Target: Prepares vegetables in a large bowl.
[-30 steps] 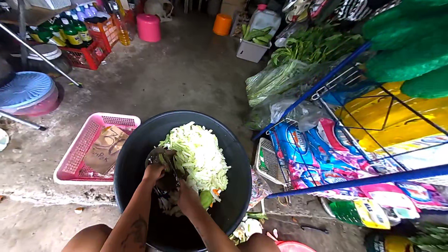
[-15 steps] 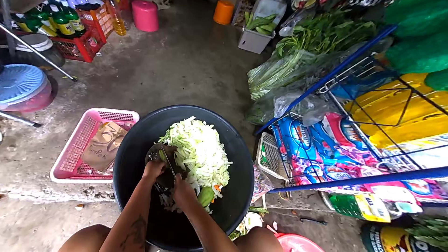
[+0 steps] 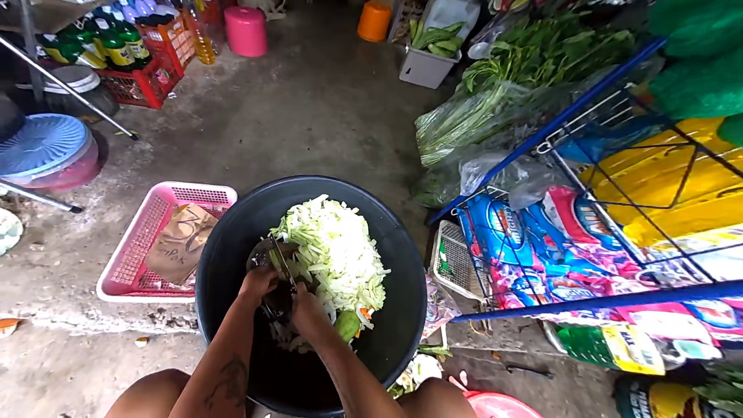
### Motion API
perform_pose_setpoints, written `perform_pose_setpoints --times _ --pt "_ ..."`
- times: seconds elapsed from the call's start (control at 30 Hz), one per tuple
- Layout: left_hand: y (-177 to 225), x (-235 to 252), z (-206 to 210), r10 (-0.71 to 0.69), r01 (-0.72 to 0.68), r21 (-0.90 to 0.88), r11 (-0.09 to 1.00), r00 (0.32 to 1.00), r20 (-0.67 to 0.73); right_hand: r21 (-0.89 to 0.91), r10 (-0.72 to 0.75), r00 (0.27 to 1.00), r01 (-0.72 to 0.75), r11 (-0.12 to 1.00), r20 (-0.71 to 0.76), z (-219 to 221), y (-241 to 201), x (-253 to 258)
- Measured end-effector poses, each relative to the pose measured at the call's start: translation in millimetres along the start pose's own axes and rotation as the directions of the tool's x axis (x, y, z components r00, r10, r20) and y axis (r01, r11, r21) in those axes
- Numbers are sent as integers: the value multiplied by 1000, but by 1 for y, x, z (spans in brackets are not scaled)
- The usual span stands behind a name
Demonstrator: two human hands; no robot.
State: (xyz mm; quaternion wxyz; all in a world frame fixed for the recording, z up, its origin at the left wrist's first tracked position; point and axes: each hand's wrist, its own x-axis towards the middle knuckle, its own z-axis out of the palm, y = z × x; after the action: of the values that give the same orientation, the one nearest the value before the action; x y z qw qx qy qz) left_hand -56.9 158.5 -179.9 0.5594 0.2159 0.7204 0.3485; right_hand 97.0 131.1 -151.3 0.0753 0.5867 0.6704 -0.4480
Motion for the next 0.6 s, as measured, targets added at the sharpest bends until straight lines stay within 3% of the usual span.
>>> perform_pose_setpoints --times 0.2,0.6 --pt "-2 -1 1 13 -12 -54 998 1000 16 -6 -13 1000 13 1000 6 0 12 -28" --pt "-4 4 0 10 -10 -16 1000 1000 21 -15 4 1000 -4 1000 7 8 10 -14"
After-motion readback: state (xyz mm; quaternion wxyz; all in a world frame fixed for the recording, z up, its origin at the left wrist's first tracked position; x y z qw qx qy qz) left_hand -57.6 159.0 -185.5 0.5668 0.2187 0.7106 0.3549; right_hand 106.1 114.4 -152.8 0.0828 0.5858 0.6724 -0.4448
